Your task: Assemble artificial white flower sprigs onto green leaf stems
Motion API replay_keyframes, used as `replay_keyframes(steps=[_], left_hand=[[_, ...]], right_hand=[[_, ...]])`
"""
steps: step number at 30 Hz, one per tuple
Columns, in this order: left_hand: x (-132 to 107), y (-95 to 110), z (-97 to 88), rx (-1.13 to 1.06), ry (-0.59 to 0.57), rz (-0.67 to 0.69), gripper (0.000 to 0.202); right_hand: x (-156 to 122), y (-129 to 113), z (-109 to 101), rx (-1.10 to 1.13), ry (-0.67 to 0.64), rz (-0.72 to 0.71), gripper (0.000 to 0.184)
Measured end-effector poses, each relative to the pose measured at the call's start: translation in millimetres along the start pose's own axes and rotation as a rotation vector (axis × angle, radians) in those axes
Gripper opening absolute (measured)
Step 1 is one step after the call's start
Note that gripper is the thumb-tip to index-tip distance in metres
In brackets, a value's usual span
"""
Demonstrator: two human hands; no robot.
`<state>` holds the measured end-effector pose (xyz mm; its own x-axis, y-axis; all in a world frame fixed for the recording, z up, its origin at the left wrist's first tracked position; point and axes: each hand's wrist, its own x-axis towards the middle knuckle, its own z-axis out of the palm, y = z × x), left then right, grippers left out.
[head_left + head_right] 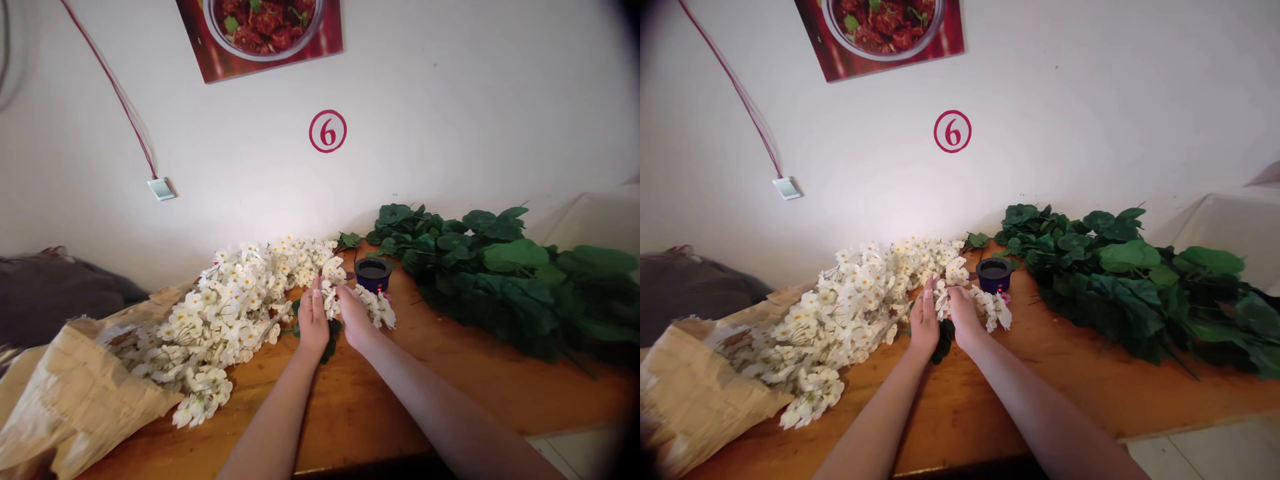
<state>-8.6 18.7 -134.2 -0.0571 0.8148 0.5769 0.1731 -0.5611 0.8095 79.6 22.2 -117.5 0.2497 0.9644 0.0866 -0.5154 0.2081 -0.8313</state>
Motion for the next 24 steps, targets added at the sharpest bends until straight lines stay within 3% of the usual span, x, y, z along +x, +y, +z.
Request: replay_keyframes(steps=[7,11,16,18,24], left_hand=[[0,4,0.9,-0.050,-0.008,-0.006,0.049],[1,10,-0.7,-0.106,-0.030,-0.041,0.048],[7,15,-6.0,-0.229,-0.094,-0.127,0.048],[9,14,-8.2,-0.255,-0.091,-0.137,0.049],[8,14,-11.6,-0.209,-0.048,-0.101,0.047]], right_hand=[[-9,-10,1,-0.069,-0.056,0.007,0.019],[-7,-14,-2,-0.130,-0.150,-0.029,0.016],[2,-13,-7,-0.084,-0.243,0.130,0.008],[4,-12,-8,-0.082,-0.232,0.178,0.008],[-2,-11,-2,-0.037,-0.180,0.125,0.009]])
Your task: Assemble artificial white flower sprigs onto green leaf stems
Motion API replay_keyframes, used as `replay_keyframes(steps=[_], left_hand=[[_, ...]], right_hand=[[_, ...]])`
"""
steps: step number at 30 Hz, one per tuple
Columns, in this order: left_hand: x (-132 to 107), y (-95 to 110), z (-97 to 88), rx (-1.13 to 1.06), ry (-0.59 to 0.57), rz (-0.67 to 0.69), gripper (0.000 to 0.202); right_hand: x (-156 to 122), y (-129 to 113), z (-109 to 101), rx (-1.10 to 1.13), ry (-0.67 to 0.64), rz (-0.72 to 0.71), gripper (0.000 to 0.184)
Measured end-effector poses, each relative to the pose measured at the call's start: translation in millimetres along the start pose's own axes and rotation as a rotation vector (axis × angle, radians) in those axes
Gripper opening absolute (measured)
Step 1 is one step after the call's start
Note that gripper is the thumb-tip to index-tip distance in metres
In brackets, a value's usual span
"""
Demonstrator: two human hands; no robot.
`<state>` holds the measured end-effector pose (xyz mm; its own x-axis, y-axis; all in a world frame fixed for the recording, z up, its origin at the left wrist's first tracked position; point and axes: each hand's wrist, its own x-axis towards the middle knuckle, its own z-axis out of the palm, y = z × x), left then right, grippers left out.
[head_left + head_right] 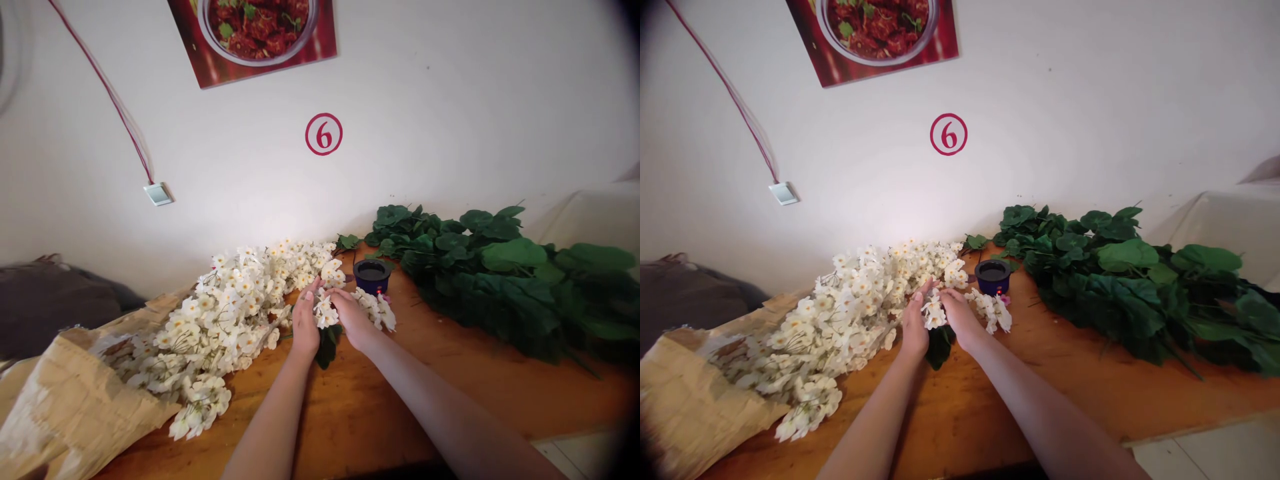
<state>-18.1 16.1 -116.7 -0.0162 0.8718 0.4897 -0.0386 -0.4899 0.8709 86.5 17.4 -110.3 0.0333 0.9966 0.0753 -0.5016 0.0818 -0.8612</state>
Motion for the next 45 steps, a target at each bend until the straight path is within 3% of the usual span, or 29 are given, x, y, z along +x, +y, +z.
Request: replay_keyframes(steps=[4,9,12,15,20,23,30,33,39,45], left_hand=[[-2,5,3.4,0.004,0.054,0.028,0.045],[-3,10,6.6,-0.075,0.111,-0.079,0.046],[-1,8,6.0,-0.154,0.076,-0.099,0.047],[1,2,5.2,-0.244,-0.018,-0.072,0.047],[3,-4,4.2,-0.308,-0.114,-0.058,0.047],[3,-4,3.7,-0.304,-0.112,-0.047,0.048],[0,1,5.8,-0.250,-0.012,-0.070,0.048],[-1,1,6.0,-0.196,-0.001,-0.053,0.050],[-4,0,6.5,-0.072,0.019,0.036,0.053],[-7,3,4.8,0.240,0.117,0.238,0.050]], right_hand=[[-4,5,6,0.067,0.011,0.045,0.013],[-7,3,10,0.135,0.021,0.049,0.030],[-10,-5,8,0.043,0.055,-0.041,0.017],[-10,-12,3,-0.076,-0.054,-0.126,0.004],[-2,-11,-5,-0.212,-0.234,-0.102,0.011],[1,-11,-7,-0.299,-0.255,-0.116,0.012],[3,-12,-10,-0.367,-0.149,-0.112,0.005],[4,-11,-10,-0.250,-0.136,-0.075,0.002],[5,-5,-7,0.215,-0.136,0.114,0.008],[-2,4,6,0.391,-0.291,0.259,0.011]])
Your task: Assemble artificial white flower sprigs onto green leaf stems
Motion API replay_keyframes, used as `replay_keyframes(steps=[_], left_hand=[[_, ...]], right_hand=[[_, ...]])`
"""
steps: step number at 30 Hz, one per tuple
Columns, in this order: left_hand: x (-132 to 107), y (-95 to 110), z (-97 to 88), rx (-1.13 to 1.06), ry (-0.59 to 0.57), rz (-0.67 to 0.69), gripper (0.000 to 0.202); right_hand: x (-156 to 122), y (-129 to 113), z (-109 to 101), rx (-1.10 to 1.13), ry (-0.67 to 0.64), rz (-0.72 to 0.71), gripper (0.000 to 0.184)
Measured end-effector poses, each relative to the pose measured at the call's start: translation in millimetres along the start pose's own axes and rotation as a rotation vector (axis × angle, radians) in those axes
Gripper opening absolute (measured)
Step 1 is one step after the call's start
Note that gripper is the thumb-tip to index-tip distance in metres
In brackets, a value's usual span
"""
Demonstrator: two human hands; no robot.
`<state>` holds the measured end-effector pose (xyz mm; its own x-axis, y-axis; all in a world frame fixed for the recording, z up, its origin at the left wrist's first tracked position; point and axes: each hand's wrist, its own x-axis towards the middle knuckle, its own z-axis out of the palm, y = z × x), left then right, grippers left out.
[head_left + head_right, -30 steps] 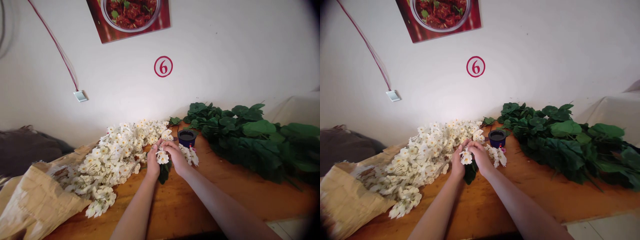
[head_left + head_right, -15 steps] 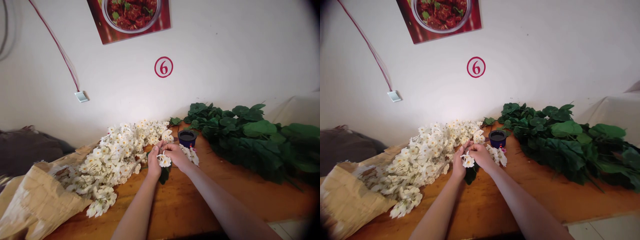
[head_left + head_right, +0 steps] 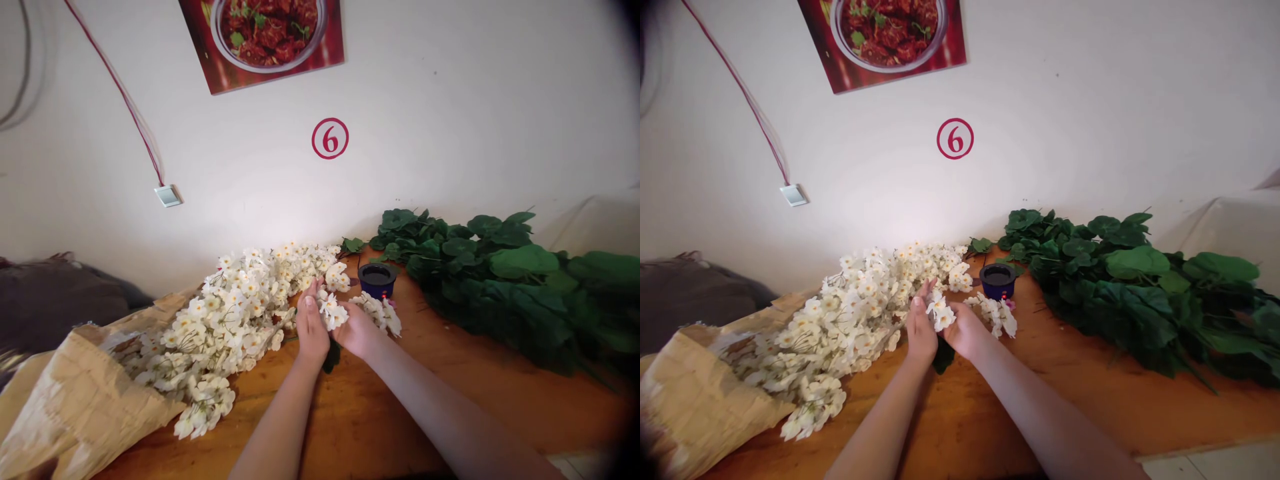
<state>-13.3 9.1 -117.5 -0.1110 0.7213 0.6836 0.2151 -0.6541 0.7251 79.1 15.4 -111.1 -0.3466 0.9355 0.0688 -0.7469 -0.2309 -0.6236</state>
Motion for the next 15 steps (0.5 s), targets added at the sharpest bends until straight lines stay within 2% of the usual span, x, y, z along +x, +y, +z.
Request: replay_keyframes(steps=[3,5,9,12,15], left_hand=[[-1,-1,-1.3,0.091,0.004,0.075,0.048],[-2,-1,-1.4,0.120,0.006,0.108,0.046],[-1,-1,0.4,0.139,0.016,0.138,0.041],[0,-1,2.6,0.197,0.018,0.137,0.037],[-1,0,3.6,0.225,-0.002,0.118,0.036]], right_hand=[[-2,8,3,0.107,-0.001,0.031,0.014],[-3,11,4,0.172,0.069,-0.010,0.014],[-3,13,4,0.178,0.285,-0.210,0.022],[-4,18,4,0.081,0.287,-0.400,0.029],[-7,24,5,-0.068,0.257,-0.499,0.030]])
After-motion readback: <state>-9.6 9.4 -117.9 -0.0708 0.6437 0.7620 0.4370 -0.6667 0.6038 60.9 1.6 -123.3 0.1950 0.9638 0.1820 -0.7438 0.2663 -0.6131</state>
